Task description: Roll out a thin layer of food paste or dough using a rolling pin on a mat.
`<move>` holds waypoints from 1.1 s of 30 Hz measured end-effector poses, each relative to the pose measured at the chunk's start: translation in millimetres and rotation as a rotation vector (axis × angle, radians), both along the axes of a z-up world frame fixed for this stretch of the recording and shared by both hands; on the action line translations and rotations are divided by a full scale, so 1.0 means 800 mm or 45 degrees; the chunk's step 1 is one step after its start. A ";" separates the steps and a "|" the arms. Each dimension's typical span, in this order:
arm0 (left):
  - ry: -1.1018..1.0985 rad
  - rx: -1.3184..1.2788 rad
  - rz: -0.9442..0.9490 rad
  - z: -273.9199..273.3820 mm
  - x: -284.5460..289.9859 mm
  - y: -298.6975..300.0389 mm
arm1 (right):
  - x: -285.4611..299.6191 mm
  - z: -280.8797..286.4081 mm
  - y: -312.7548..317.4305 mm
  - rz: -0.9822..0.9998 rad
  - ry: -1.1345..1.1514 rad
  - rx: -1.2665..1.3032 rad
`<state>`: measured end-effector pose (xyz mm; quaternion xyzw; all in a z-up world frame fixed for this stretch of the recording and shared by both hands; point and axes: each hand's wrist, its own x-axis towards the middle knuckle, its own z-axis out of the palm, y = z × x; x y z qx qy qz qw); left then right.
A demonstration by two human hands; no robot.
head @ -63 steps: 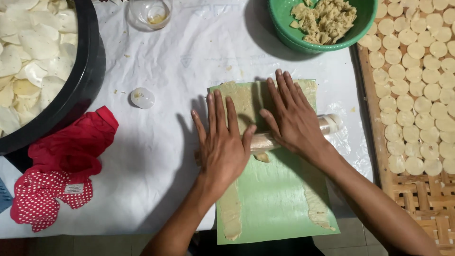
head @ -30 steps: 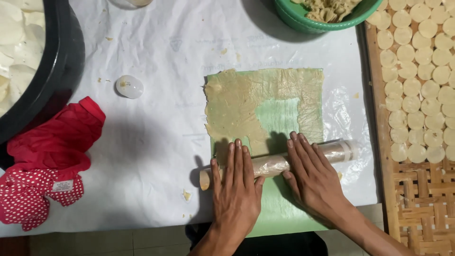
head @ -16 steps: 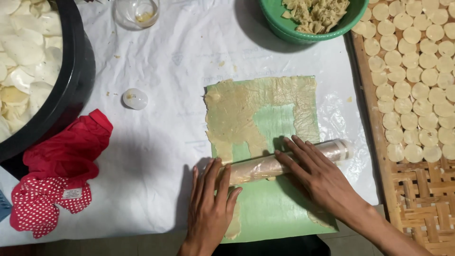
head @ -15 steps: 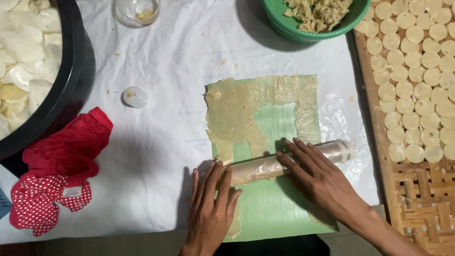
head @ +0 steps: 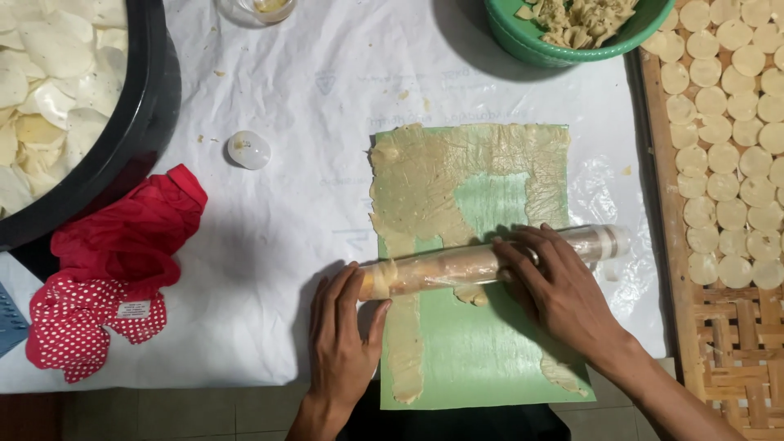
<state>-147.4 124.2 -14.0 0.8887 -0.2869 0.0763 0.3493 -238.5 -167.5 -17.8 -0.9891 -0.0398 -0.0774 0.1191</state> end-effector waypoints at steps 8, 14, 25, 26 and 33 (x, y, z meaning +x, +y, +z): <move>-0.100 0.071 -0.061 0.004 0.046 -0.012 | 0.059 -0.012 -0.011 -0.118 -0.069 0.021; -0.284 0.029 -0.096 -0.002 0.104 -0.030 | 0.117 -0.025 -0.028 -0.163 -0.370 -0.019; -0.152 0.033 -0.058 0.007 0.142 -0.036 | 0.134 0.008 0.000 0.023 -0.286 0.083; -0.117 0.030 -0.098 0.010 0.139 -0.033 | 0.134 0.008 -0.001 0.024 -0.263 0.077; -0.028 0.088 -0.323 0.032 0.120 -0.005 | 0.119 0.024 0.003 0.157 -0.062 -0.048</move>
